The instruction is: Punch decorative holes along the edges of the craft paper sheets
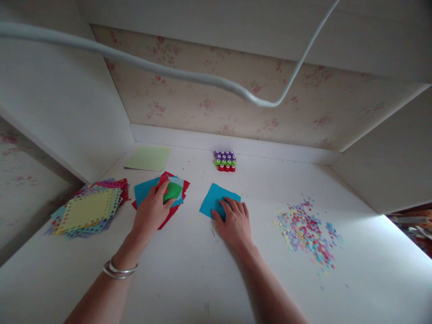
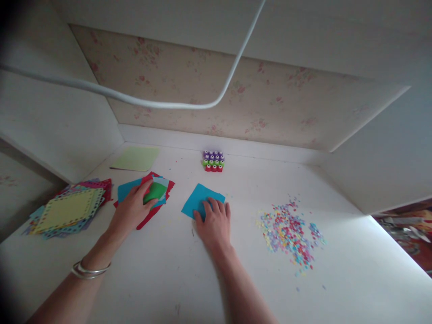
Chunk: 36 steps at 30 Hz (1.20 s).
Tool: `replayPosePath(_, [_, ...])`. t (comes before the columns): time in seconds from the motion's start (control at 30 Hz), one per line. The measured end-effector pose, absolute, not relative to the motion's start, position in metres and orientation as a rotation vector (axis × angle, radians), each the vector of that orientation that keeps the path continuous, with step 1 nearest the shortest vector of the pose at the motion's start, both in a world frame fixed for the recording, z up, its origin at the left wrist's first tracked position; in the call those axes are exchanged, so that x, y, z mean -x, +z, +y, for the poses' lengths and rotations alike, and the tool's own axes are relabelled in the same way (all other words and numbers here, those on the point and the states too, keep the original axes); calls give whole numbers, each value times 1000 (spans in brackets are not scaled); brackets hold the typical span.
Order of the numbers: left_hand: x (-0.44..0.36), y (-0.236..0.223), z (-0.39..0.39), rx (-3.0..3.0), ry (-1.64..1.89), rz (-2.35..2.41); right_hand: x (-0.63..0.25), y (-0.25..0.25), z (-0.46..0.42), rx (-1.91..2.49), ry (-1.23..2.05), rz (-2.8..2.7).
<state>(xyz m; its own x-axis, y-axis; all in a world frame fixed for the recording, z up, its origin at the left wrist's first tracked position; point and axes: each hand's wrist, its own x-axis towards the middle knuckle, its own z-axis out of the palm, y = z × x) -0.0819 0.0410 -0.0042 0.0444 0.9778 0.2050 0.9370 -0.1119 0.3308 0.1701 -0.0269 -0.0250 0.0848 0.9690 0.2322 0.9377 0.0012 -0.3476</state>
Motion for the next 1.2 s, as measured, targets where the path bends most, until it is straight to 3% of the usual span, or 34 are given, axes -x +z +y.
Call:
replayPosePath(0.33, [89,9,41,-2136,639,2247,-171,-27,-27,1941,88,-1884])
replayPosePath(0.57, [85,2,40,-2338,310,2202,-172,-28,-26,1946,82,-1885])
replayPosePath(1.2, [79,6,45,-2193,403,2329,-172,-28,-26,1951,73,-1898])
